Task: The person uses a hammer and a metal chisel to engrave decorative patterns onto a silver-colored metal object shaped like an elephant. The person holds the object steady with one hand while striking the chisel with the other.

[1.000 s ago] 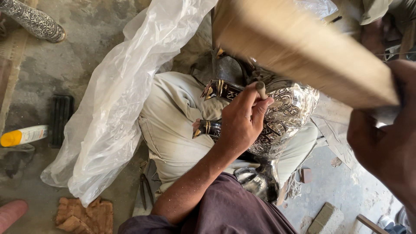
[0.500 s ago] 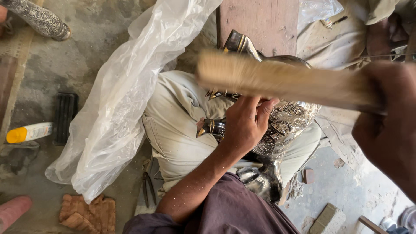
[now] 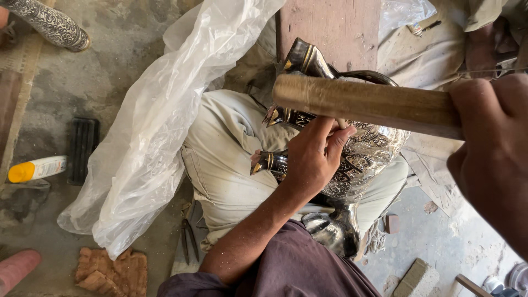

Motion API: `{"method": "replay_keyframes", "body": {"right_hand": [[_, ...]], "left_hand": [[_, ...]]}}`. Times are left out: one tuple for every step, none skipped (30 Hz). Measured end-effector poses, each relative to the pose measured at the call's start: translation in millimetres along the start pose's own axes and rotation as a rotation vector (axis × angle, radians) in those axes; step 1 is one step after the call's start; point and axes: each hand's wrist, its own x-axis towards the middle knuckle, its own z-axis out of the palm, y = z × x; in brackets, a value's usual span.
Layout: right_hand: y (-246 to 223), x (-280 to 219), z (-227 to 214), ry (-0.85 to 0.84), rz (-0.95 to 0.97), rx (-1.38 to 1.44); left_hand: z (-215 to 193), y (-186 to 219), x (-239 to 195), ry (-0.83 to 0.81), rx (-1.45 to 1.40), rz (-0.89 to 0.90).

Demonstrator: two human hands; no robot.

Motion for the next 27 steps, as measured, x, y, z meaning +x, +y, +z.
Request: {"method": "replay_keyframes", "body": {"right_hand": [[0.9, -0.9, 0.1, 0.053, -0.010, 0.160], [1.5, -1.9, 0.2, 0.108, -0.020, 0.320], [1.3, -1.9, 0.2, 0.113, -0.027, 0.294], [1.3, -2.1, -0.3, 0.119, -0.035, 0.269], [0.8, -2.2, -0.3, 0.130, -0.042, 0.245], [1.1, -2.1, -0.4, 0.141, -0.049, 0.221], [1.0, -3.3, -0.6, 0.151, -0.050, 0.196], [1.2, -3.7, -0.2, 0.145, -0.053, 0.185], [1.7, -4.2, 0.0, 0.138, -0.058, 0.173], [1.9, -3.2, 1.2, 0.114, -0.064, 0.175], [2.2, -1.3, 2.2, 0.091, -0.076, 0.178], [1.9, 0.3, 2.7, 0.134, -0.081, 0.237], [1.5, 2.0, 2.4, 0.176, -0.088, 0.295], [0.4, 2.7, 1.5, 0.181, -0.089, 0.289], [-0.7, 3.8, 0.4, 0.188, -0.090, 0.284], [-2.6, 4.1, -1.1, 0.157, -0.084, 0.214], [-3.9, 5.7, -2.8, 0.153, -0.078, 0.202], [-5.2, 7.2, -4.4, 0.149, -0.073, 0.190], [-6.6, 6.5, -6.7, 0.161, -0.066, 0.235], [-8.2, 5.5, -8.7, 0.186, -0.080, 0.291], [-9.1, 5.5, -10.0, 0.209, -0.097, 0.346], [-10.0, 4.2, -11.9, 0.245, -0.134, 0.413], [-11.7, 5.0, -11.9, 0.251, -0.127, 0.394], [-11.3, 6.2, -12.6, 0.250, -0.129, 0.379], [-12.1, 7.2, -11.3, 0.214, -0.075, 0.274], [-11.4, 6.5, -11.6, 0.181, -0.050, 0.186], [-10.8, 6.8, -11.3, 0.146, -0.030, 0.097]], "left_hand": [[0.7, -0.5, -0.1, 0.009, -0.007, -0.007], [1.3, -1.1, 0.2, 0.019, -0.014, -0.014], [1.5, -1.5, 0.3, 0.034, -0.019, -0.025], [1.3, -1.5, 0.1, 0.029, -0.024, -0.036], [0.3, -1.7, 0.7, 0.022, -0.026, -0.042], [-0.4, -1.6, 1.3, 0.016, -0.028, -0.049], [-0.8, -1.1, 1.6, 0.023, -0.042, -0.041], [-1.1, -0.7, 1.8, 0.029, -0.056, -0.033], [-0.9, -0.1, 1.7, 0.037, -0.072, -0.026], [-0.9, 0.2, 1.2, 0.026, -0.066, -0.052], [-1.1, 0.5, 0.5, 0.020, -0.058, -0.079], [-1.6, 0.5, -0.3, 0.013, -0.050, -0.105], [-1.7, 0.3, -0.6, 0.024, -0.048, -0.077], [-1.8, 0.3, -1.2, 0.036, -0.045, -0.049], [-1.7, 0.1, -1.1, 0.048, -0.040, -0.019], [-1.4, 0.6, -1.7, 0.043, -0.021, -0.016], [-1.6, 0.8, -1.8, 0.038, 0.000, -0.011], [-1.4, 0.3, -0.7, 0.032, 0.020, -0.006], [-0.8, -0.1, -0.7, 0.049, 0.006, 0.002], [0.0, -0.9, -0.2, 0.065, -0.007, 0.009], [0.7, -1.4, -0.1, 0.082, -0.021, 0.016], [0.8, -1.7, -0.2, 0.074, -0.031, -0.013], [-0.4, -2.3, 0.8, 0.066, -0.036, -0.039], [-1.3, -1.9, 1.3, 0.059, -0.042, -0.065], [-1.9, -1.3, 1.3, 0.058, -0.044, -0.067], [-2.5, -0.6, 1.2, 0.057, -0.046, -0.068], [-2.7, 0.0, 0.7, 0.058, -0.048, -0.070]]}}
